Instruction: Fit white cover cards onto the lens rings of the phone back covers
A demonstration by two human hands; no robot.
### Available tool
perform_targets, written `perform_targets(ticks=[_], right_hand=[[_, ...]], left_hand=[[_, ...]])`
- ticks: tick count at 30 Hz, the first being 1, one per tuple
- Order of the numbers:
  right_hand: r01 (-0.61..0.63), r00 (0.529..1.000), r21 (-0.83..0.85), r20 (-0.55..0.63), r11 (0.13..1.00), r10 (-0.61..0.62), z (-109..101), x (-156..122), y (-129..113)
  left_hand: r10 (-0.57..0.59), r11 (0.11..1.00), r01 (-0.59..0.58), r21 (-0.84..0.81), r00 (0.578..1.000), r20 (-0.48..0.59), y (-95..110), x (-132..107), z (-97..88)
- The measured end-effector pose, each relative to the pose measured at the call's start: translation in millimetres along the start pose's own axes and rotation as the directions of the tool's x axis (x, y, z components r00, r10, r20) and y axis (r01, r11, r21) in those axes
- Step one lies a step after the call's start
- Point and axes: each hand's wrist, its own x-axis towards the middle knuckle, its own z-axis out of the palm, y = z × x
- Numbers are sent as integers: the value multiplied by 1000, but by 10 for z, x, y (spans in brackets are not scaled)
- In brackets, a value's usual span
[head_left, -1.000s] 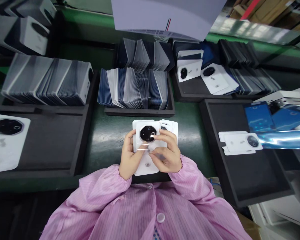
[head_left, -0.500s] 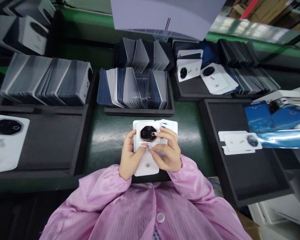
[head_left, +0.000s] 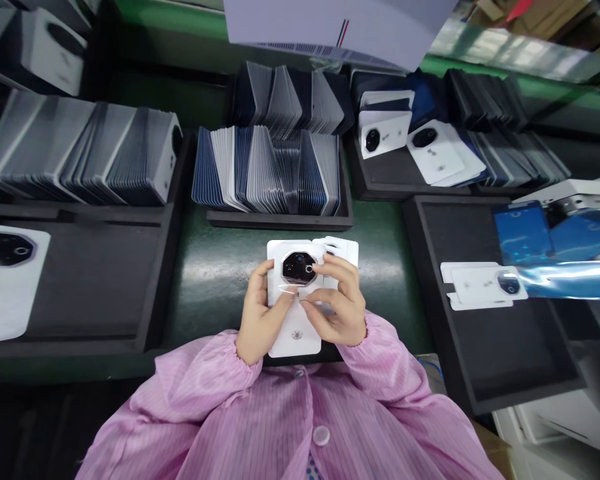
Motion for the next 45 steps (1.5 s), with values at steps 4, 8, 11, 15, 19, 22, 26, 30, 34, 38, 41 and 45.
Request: perform_targets(ticks=[4, 8, 11, 15, 19, 22, 26, 30, 34, 38, 41, 45], right_hand=[[2, 1000, 13, 9, 1000, -2, 4, -3, 0], [-12, 1000, 5, 24, 1000, 12, 5, -19, 7], [-20, 999, 0, 36, 1000, 20, 1, -32, 15], [-24, 999, -2, 33, 1000, 24, -4, -28, 21], [-11, 1000, 8, 25, 1000, 11, -1, -15, 28], [-17, 1000, 24, 17, 1000, 17, 9, -20, 37], [-18, 1000, 15, 9, 1000, 18, 20, -35, 44], [-17, 1000, -21, 0, 1000, 17, 27, -35, 40], [-6, 1000, -23, -9, 1000, 6, 32, -36, 43], [-16, 1000, -22, -4, 1000, 16, 32, -39, 48], [-20, 1000, -18, 2, 1000, 20, 28, -33, 44], [-21, 1000, -12, -2, 1000, 21, 21, -23, 34]], left_hand=[[-8, 1000, 8, -17, 1000, -4, 39, -7, 7], [-15, 1000, 15, -23, 1000, 9, 64, -9, 3], [-18, 999, 18, -35, 1000, 5, 56, -8, -3], [-25, 999, 25, -41, 1000, 8, 44, -12, -8], [-31, 999, 32, -27, 999, 4, 64, -14, -9], [-39, 999, 39, -23, 999, 6, 85, -11, -7], [-37, 999, 37, -26, 999, 0, 98, -11, -5], [-26, 999, 26, -20, 1000, -8, 104, -14, -5], [-11, 1000, 10, -12, 1000, -5, 107, -16, -8], [-26, 999, 26, -23, 1000, 2, 104, -17, -12], [-49, 998, 49, -41, 999, 7, 99, -11, -13], [-63, 996, 63, -58, 998, 16, 94, 2, -13]])
